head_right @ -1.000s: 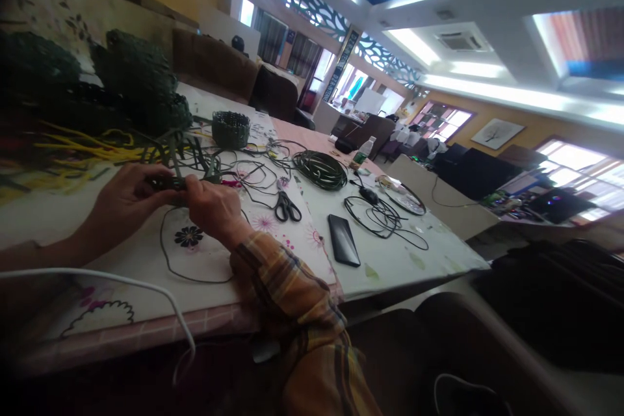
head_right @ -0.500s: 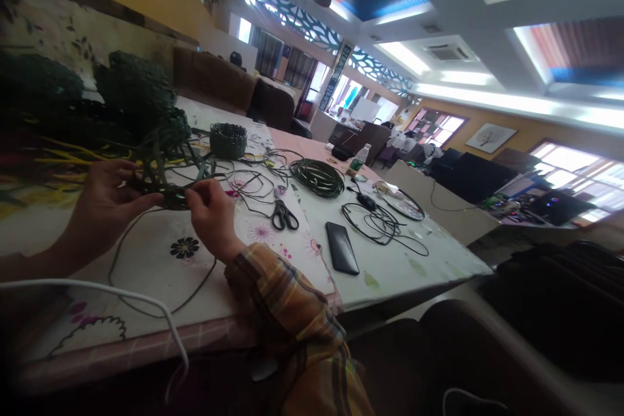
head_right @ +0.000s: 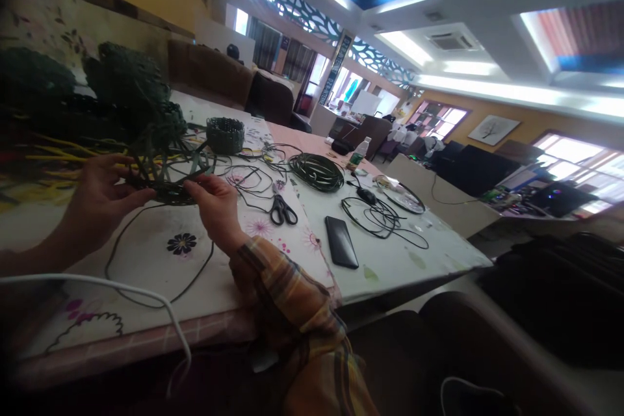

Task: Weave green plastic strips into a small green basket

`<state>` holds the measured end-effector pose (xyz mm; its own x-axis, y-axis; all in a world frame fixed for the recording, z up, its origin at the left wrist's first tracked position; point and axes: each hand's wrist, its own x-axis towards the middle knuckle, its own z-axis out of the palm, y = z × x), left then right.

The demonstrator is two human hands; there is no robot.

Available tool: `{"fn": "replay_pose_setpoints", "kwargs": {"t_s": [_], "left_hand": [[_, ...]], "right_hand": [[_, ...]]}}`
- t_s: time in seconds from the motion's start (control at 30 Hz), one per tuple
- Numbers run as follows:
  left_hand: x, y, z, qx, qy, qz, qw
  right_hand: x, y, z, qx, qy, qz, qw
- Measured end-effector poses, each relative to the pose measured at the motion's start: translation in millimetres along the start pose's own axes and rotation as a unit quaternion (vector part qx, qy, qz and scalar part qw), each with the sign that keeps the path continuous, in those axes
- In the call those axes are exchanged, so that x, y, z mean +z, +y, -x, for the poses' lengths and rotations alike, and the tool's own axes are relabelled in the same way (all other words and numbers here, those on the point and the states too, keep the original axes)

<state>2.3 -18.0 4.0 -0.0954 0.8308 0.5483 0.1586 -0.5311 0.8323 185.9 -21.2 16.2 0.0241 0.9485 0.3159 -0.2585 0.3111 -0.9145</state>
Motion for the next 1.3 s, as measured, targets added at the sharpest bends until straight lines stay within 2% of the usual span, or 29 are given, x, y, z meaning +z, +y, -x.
{"fn": "replay_pose_setpoints", "kwargs": {"t_s": [0.1, 0.2, 0.27, 0.33, 0.4, 0.47, 0.63, 0.8, 0.9, 1.1, 1.2, 1.3], "left_hand": [[-1.3, -7.1, 1.4, -0.012, -0.028, -0.055, 0.998], [-3.8, -7.8, 3.1, 0.037, -0.03, -0.182, 0.982], [-5.8, -2.3, 4.1, 0.108, 0.0, -0.274, 0.955], [-7.7, 6.6, 5.1, 0.167, 0.043, -0.325, 0.93], [-9.2, 15.8, 6.1, 0.189, 0.075, -0.327, 0.923], [-9.8, 22.2, 7.3, 0.193, 0.082, -0.308, 0.928], [-5.3, 23.3, 10.4, 0.196, 0.04, -0.282, 0.938], [3.2, 18.8, 12.9, 0.216, -0.073, -0.248, 0.942], [4.6, 18.7, 14.4, 0.171, -0.097, -0.239, 0.951], [1.7, 14.9, 13.3, -0.007, -0.069, -0.182, 0.981], [0.6, 12.6, 11.6, -0.044, -0.065, -0.192, 0.978], [0.5, 14.4, 11.4, -0.049, -0.074, -0.222, 0.971]], "right_hand": [[-3.1, 2.5, -3.3, -0.026, -0.005, 0.017, 1.0], [-6.2, 5.0, -5.4, -0.054, 0.002, 0.059, 0.997], [-7.9, 5.8, -5.9, -0.078, 0.012, 0.086, 0.993], [-9.0, 6.2, -5.6, -0.097, 0.021, 0.109, 0.989], [-9.2, 6.4, -4.6, -0.104, 0.023, 0.13, 0.986], [-8.4, 6.4, -3.0, -0.099, 0.02, 0.144, 0.984], [-2.1, 3.2, 5.5, -0.089, 0.004, 0.143, 0.986], [3.3, -1.6, 15.2, -0.105, -0.043, 0.175, 0.978], [2.1, -1.9, 14.9, -0.116, -0.068, 0.202, 0.97], [-2.7, -7.0, 8.7, -0.117, -0.117, 0.241, 0.956], [-1.3, -14.2, 10.2, -0.122, -0.131, 0.304, 0.936], [1.0, -19.6, 13.1, -0.111, -0.137, 0.368, 0.913]]}}
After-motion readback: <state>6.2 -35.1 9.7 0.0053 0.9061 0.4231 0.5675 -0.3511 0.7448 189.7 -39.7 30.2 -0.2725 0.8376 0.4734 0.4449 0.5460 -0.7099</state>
